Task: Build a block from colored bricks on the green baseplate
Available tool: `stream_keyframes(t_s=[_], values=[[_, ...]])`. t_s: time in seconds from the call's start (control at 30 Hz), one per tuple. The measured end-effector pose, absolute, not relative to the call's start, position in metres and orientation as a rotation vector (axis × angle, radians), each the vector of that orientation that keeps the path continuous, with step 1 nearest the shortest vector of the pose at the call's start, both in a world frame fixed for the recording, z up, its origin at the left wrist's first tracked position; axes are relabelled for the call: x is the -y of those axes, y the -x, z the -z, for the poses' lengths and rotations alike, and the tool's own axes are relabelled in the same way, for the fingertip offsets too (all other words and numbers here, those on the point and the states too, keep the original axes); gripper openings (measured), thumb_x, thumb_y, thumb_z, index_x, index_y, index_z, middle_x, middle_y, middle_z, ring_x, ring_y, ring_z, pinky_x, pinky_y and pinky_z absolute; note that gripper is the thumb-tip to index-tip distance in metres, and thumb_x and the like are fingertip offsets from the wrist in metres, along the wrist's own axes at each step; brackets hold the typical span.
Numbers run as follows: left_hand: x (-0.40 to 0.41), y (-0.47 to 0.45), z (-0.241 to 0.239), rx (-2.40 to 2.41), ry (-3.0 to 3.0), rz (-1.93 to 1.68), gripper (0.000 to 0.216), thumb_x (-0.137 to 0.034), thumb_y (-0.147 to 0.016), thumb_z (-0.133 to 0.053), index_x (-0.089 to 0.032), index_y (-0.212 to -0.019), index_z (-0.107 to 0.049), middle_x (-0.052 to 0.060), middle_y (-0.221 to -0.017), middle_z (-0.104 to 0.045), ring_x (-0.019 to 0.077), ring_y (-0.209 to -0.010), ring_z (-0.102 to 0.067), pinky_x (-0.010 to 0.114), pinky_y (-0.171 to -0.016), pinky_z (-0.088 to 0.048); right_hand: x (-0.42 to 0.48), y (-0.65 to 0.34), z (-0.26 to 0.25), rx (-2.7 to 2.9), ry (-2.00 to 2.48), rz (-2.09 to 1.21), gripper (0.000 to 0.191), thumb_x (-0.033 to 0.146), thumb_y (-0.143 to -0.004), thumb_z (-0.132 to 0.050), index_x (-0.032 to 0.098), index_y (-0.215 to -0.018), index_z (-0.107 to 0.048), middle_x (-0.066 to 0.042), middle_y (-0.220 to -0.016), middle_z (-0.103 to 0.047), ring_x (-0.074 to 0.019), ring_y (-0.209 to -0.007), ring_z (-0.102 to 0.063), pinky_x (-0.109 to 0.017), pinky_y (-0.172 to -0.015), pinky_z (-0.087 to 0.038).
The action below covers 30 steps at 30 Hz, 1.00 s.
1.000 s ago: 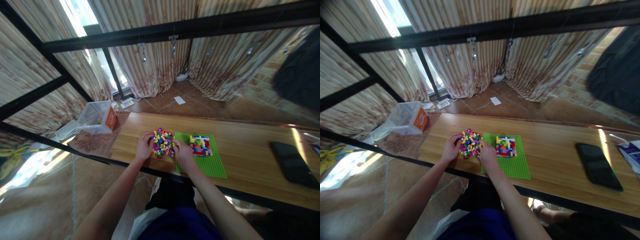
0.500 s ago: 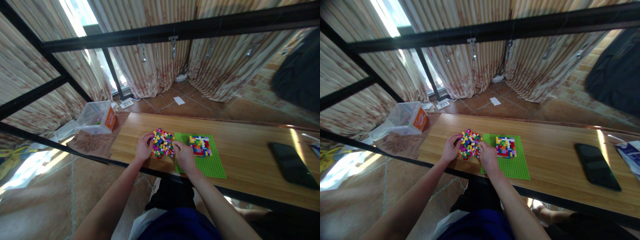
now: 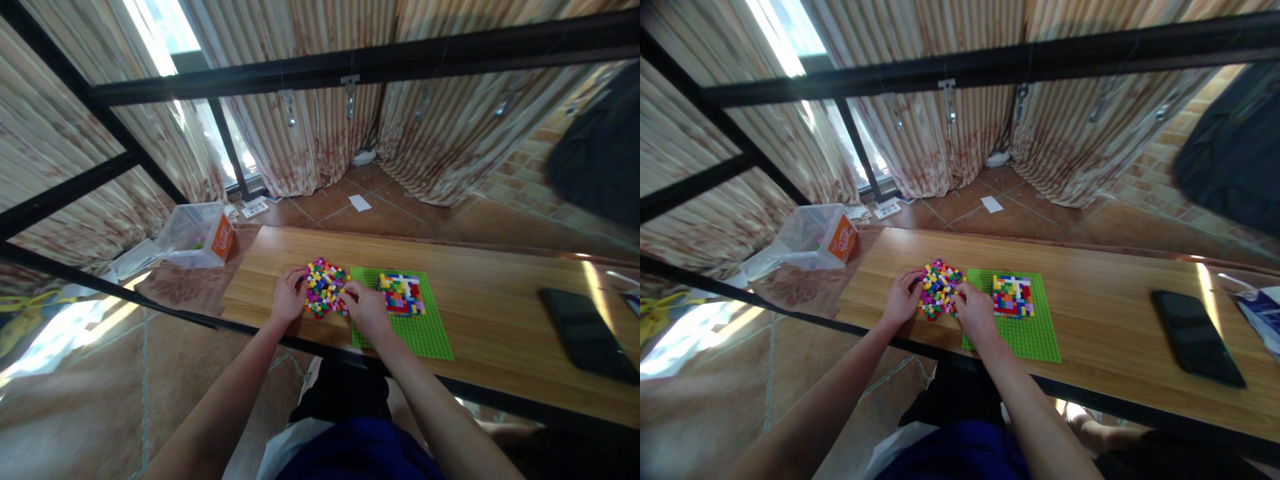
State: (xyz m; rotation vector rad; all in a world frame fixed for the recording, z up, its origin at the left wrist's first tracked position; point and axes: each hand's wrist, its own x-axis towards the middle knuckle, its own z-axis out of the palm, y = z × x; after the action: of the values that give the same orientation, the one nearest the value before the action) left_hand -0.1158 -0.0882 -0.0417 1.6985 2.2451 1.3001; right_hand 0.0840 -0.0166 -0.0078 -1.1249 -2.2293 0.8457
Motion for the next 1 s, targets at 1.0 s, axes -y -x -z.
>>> stream_keyframes(t_s=[1.0], values=[[0.087, 0.121, 0.040, -2.231, -1.740, -1.274, 0.024, -0.026, -0.090, -0.052, -0.019, -0.106, -0.068, 0.010, -0.116, -0.068, 0.0239, -0.111, -0.063, 0.044, -0.103, -0.050, -0.037, -0.199, -0.003, 1.807, 1.451, -0.653, 0.033, 0.034, -0.083, -0.051, 0.017, -0.097, -0.076, -0.011, -0.092, -0.077, -0.0237, -0.083, -0.069, -0.037, -0.080, -0.052]])
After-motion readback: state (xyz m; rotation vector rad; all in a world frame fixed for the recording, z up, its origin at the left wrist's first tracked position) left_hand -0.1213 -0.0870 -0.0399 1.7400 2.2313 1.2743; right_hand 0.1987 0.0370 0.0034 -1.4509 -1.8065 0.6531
